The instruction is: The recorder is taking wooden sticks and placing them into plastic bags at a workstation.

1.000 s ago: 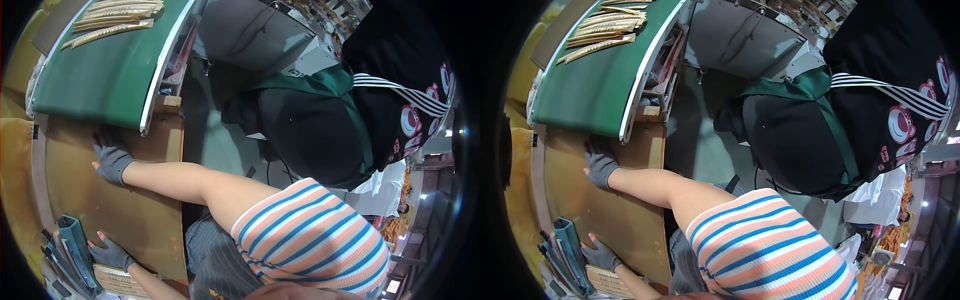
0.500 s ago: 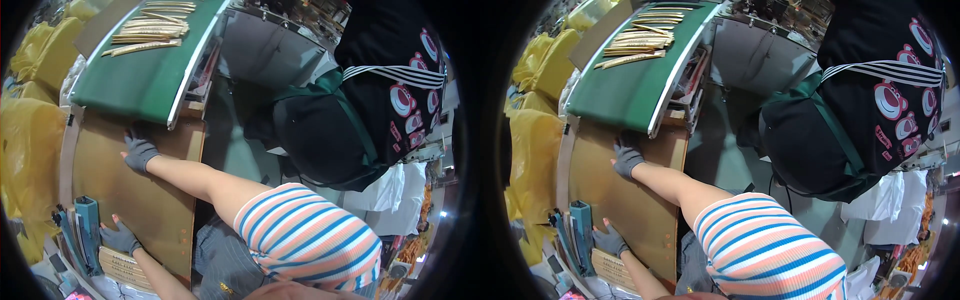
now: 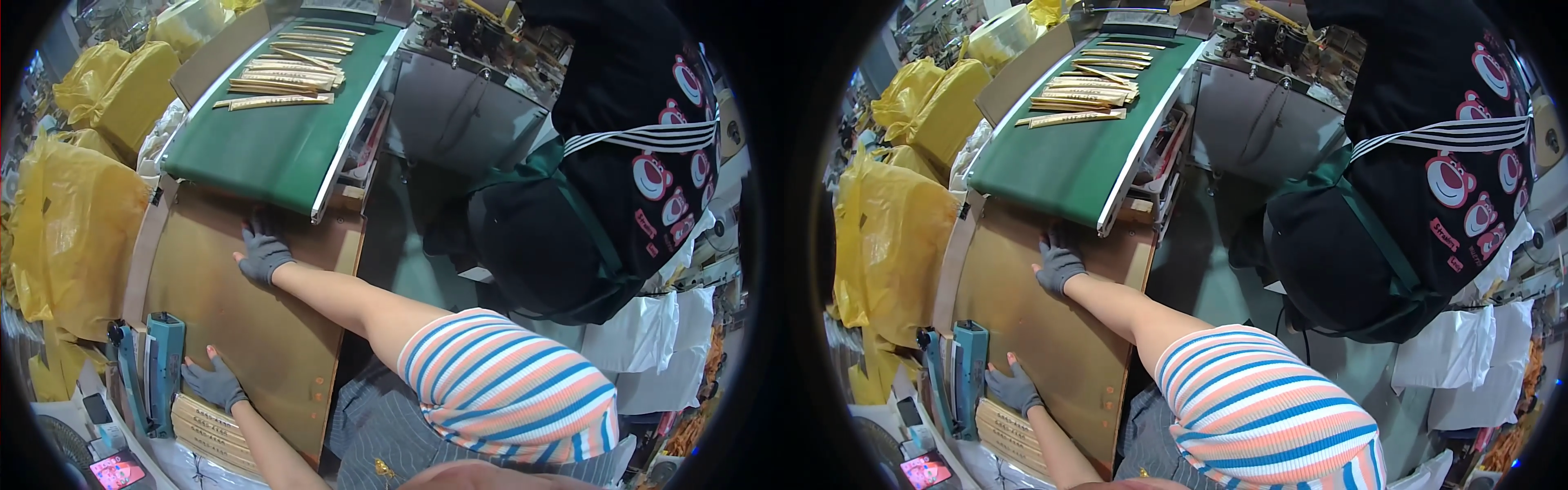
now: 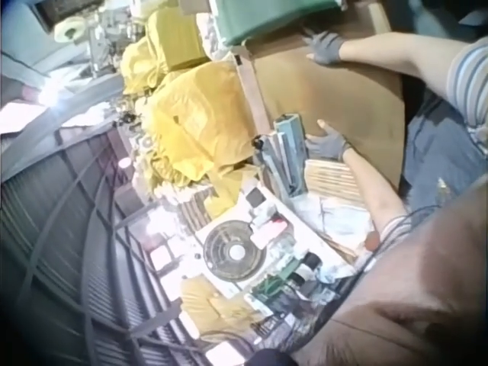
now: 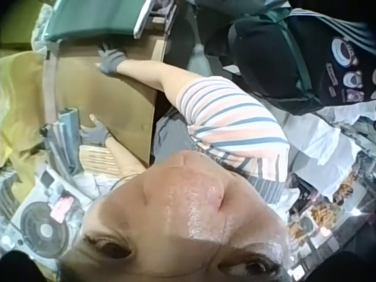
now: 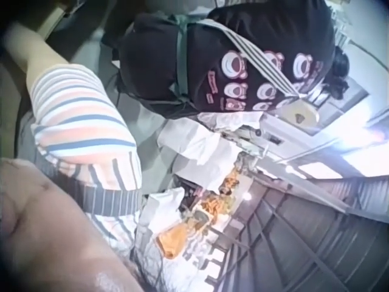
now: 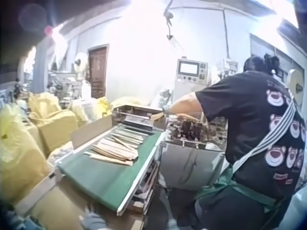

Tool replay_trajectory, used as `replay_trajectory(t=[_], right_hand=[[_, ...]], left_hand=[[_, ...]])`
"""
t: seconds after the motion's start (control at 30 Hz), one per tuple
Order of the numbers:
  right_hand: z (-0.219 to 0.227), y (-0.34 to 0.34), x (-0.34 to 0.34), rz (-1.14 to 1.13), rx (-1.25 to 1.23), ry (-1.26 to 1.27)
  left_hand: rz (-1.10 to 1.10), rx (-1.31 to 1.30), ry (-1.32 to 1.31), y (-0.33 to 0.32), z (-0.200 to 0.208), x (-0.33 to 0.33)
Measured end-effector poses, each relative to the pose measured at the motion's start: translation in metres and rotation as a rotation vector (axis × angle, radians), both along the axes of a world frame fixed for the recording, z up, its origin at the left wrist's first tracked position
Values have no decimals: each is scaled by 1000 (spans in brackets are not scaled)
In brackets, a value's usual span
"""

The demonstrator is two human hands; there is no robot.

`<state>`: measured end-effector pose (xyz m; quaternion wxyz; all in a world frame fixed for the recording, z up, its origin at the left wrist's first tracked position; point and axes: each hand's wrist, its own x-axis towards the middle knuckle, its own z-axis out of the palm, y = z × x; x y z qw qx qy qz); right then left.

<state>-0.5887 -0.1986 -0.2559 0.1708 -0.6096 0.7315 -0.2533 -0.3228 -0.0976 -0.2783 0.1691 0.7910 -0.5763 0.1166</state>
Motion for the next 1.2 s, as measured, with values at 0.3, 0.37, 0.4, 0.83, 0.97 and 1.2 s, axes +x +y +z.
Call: replay_trajectory(t=[0.3,0.37,0.4,0.83,0.97,1.2], right_hand=[[1,0,-1,16,28,-2],[-1,-1,-2,16,19,-13],[0,0,-1,15,18,0],[-2,-2,-1,9,14,27],[1,-1,-1,22,34,-2],[3,-1,-1,15,40,5]], left_hand=[[0,10,32,1,3,-1],[14,35,39,1,5,-4],[14,36,39,1,6,-4],[34,61,38,1,8,-6],[28,52,18,2,4,-2],[12,30,15,2,5,-2]])
